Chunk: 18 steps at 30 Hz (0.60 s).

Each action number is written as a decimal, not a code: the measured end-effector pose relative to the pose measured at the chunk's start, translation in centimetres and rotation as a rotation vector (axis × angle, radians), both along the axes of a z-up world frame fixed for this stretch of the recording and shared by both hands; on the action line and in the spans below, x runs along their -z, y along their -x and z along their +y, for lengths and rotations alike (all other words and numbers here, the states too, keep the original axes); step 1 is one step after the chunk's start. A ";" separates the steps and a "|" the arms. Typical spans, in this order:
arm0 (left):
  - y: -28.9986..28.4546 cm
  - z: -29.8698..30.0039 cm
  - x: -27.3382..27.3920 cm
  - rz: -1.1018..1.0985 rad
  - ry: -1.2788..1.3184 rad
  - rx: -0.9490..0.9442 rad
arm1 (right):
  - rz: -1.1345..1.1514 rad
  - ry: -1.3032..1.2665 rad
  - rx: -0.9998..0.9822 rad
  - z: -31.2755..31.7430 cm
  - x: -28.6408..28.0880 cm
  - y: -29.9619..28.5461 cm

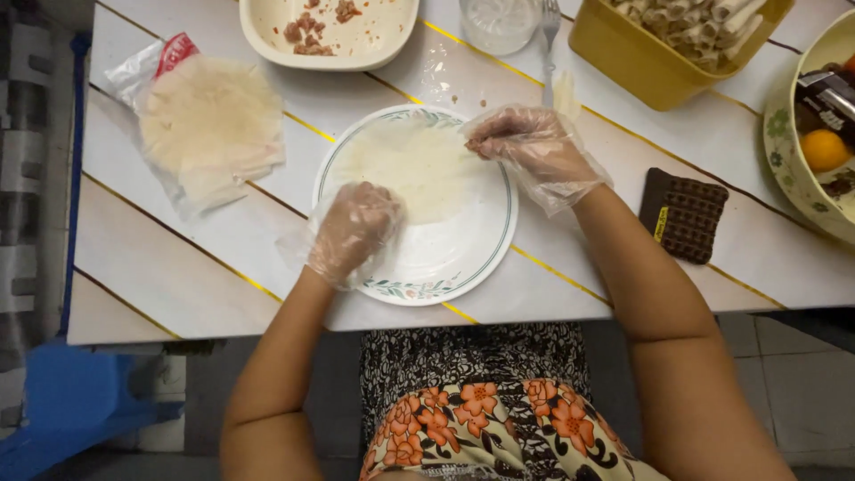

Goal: The person is manually preparing spring rolls by placing a portion of meat filling onto a wrapper and rolling it into a cylindrical shape.

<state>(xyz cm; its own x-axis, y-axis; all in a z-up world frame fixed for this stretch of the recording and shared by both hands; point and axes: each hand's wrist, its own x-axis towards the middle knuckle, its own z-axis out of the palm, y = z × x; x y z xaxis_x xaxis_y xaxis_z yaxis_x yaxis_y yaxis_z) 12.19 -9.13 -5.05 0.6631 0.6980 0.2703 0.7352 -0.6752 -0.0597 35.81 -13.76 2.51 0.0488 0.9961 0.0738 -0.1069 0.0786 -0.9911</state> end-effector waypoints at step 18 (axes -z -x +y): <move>3.0 1.7 1.1 -0.154 -0.073 -0.053 | -0.418 -0.181 -0.239 -0.6 1.6 6.5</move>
